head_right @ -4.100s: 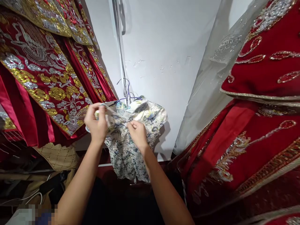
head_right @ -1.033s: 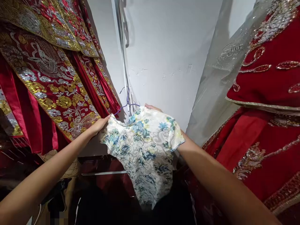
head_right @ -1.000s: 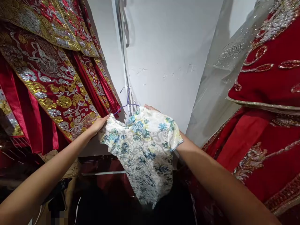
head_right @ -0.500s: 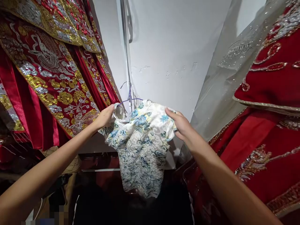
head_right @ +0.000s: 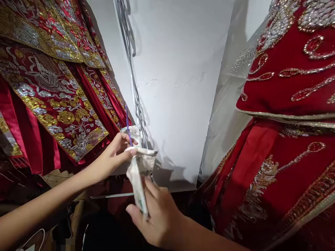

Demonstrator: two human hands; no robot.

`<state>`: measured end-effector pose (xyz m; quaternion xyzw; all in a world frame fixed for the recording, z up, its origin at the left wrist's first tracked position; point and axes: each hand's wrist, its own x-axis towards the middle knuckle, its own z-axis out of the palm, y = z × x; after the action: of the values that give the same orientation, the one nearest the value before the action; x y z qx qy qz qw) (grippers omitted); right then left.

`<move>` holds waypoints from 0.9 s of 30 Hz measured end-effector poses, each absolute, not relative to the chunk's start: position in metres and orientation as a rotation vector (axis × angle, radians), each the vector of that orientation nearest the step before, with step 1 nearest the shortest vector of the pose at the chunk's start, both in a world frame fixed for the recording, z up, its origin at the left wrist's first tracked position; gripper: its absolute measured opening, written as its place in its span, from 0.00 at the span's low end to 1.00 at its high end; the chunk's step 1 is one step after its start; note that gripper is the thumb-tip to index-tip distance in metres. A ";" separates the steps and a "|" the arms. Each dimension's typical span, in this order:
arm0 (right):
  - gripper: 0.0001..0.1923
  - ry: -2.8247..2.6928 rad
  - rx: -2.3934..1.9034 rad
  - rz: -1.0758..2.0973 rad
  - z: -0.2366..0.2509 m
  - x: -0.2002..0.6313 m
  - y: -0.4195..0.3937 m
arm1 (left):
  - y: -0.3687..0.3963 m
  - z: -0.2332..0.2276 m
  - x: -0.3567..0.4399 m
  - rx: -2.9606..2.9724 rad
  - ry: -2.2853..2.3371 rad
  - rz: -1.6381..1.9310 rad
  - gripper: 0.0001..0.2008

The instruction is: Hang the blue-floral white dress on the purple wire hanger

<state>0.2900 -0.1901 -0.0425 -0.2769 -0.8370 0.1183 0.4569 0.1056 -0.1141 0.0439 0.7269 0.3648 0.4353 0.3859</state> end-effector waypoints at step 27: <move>0.20 -1.289 -1.198 0.883 -0.155 0.286 -0.178 | 0.023 0.083 0.023 2.376 1.340 1.422 0.09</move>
<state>0.2856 -0.1778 -0.1547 -0.5070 -0.5453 0.3736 0.5532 0.0233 0.0230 0.0830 0.7719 0.4354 0.4621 0.0326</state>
